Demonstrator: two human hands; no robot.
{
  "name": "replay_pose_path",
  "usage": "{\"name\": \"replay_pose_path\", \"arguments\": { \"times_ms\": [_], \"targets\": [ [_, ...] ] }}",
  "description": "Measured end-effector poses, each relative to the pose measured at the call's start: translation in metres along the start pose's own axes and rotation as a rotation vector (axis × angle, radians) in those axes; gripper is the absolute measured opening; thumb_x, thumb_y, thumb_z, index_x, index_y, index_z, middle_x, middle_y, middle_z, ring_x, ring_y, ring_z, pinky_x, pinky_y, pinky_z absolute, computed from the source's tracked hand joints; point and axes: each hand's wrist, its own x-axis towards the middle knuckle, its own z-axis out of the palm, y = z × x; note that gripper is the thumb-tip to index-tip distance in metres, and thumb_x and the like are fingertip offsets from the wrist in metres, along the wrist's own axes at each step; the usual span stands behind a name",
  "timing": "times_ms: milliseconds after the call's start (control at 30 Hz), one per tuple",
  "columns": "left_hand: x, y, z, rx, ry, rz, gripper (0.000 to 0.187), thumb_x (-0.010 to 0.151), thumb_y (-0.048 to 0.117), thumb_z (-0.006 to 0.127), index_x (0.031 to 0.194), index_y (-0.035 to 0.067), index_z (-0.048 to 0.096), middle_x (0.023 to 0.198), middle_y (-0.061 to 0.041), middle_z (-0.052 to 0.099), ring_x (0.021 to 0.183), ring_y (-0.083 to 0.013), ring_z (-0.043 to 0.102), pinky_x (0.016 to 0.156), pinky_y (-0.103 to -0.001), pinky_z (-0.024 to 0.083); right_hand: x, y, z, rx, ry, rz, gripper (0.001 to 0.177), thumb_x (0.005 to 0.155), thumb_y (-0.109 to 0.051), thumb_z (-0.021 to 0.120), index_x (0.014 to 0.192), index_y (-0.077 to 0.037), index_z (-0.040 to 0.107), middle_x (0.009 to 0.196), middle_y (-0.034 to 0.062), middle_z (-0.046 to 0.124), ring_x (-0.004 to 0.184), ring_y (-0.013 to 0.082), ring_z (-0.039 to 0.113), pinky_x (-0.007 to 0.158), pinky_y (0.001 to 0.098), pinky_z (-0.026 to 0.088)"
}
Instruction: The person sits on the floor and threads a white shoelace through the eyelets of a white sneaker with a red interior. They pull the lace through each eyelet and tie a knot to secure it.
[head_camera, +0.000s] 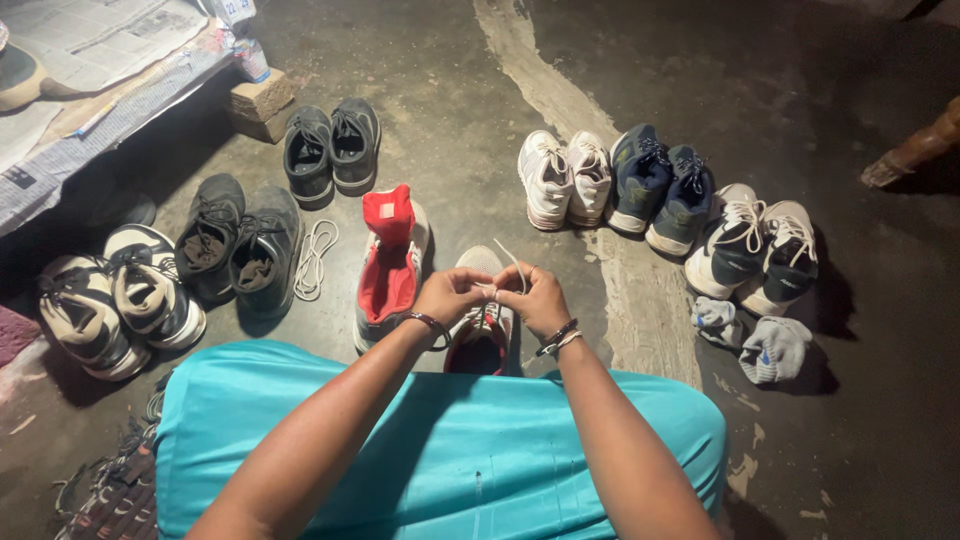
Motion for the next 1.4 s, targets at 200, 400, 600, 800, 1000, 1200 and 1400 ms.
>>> {"name": "replay_pose_path", "arguments": {
  "times_ms": [200, 400, 600, 800, 1000, 1200, 1400],
  "targets": [
    [0.005, 0.015, 0.0, 0.02, 0.047, 0.149, 0.02, 0.09, 0.007, 0.072, 0.108, 0.0, 0.071, 0.097, -0.006, 0.077, 0.088, -0.0096, 0.072, 0.078, -0.023, 0.057, 0.002, -0.008, -0.002, 0.442, 0.022, 0.249, 0.025, 0.1, -0.023, 0.063, 0.11, -0.001, 0.068, 0.103, 0.007, 0.074, 0.092, 0.0149, 0.071, 0.078, 0.029, 0.059],
    [-0.009, 0.039, -0.004, 0.327, 0.116, 0.109, 0.022, 0.09, 0.009, 0.06, 0.107, 0.008, 0.074, 0.083, -0.004, 0.072, 0.073, -0.0094, 0.063, 0.067, -0.027, 0.051, -0.001, -0.014, -0.014, 0.686, 0.067, 0.305, 0.041, 0.104, -0.042, 0.05, 0.111, -0.003, 0.062, 0.085, 0.0031, 0.065, 0.082, 0.0168, 0.066, 0.068, 0.0289, 0.053],
    [-0.029, 0.026, -0.023, 0.557, 0.271, -0.072, 0.027, 0.086, 0.012, 0.055, 0.103, 0.015, 0.076, 0.079, -0.009, 0.071, 0.071, -0.0197, 0.067, 0.067, -0.035, 0.052, 0.008, 0.023, -0.045, 0.577, 0.241, 0.294, 0.04, 0.109, -0.039, 0.052, 0.105, -0.001, 0.063, 0.066, -0.0029, 0.049, 0.057, 0.0098, 0.049, 0.05, 0.0251, 0.04],
    [-0.061, -0.006, -0.046, 0.804, 0.32, 0.092, 0.021, 0.084, 0.012, 0.059, 0.093, 0.014, 0.078, 0.093, -0.009, 0.076, 0.092, -0.031, 0.072, 0.083, -0.044, 0.054, 0.019, 0.067, -0.076, -0.044, 0.495, 0.435, 0.044, 0.106, -0.038, 0.054, 0.109, 0.003, 0.071, 0.073, 0.0063, 0.063, 0.061, 0.0168, 0.059, 0.051, 0.029, 0.044],
    [-0.076, -0.002, -0.037, 1.038, 0.264, 0.065, 0.014, 0.089, 0.018, 0.065, 0.097, 0.016, 0.076, 0.103, -0.011, 0.072, 0.1, -0.0336, 0.068, 0.085, -0.047, 0.053, 0.014, 0.076, -0.061, -1.058, 0.456, 0.263, 0.061, 0.074, -0.033, 0.088, 0.119, 0.0, 0.065, 0.108, 0.0287, 0.068, 0.099, 0.0423, 0.065, 0.081, 0.0487, 0.051],
    [-0.073, -0.003, -0.014, 1.008, 0.178, 0.43, 0.026, 0.08, 0.017, 0.073, 0.105, 0.013, 0.072, 0.104, -0.012, 0.07, 0.098, -0.0348, 0.068, 0.082, -0.049, 0.053, -0.004, 0.062, -0.027, -0.726, -0.126, 0.121, 0.028, 0.071, -0.019, 0.083, 0.096, -0.01, 0.074, 0.098, 0.0105, 0.077, 0.093, 0.0242, 0.074, 0.084, 0.0359, 0.056],
    [-0.075, 0.005, 0.006, 0.963, 0.186, 0.283, 0.019, 0.083, 0.024, 0.077, 0.093, 0.01, 0.069, 0.099, -0.014, 0.067, 0.096, -0.0365, 0.067, 0.078, -0.05, 0.053, -0.008, 0.054, -0.004, -0.88, -0.269, 0.027, 0.015, 0.079, -0.018, 0.078, 0.087, -0.007, 0.073, 0.085, 0.0136, 0.075, 0.081, 0.0264, 0.073, 0.076, 0.0396, 0.057]
  ]
}}
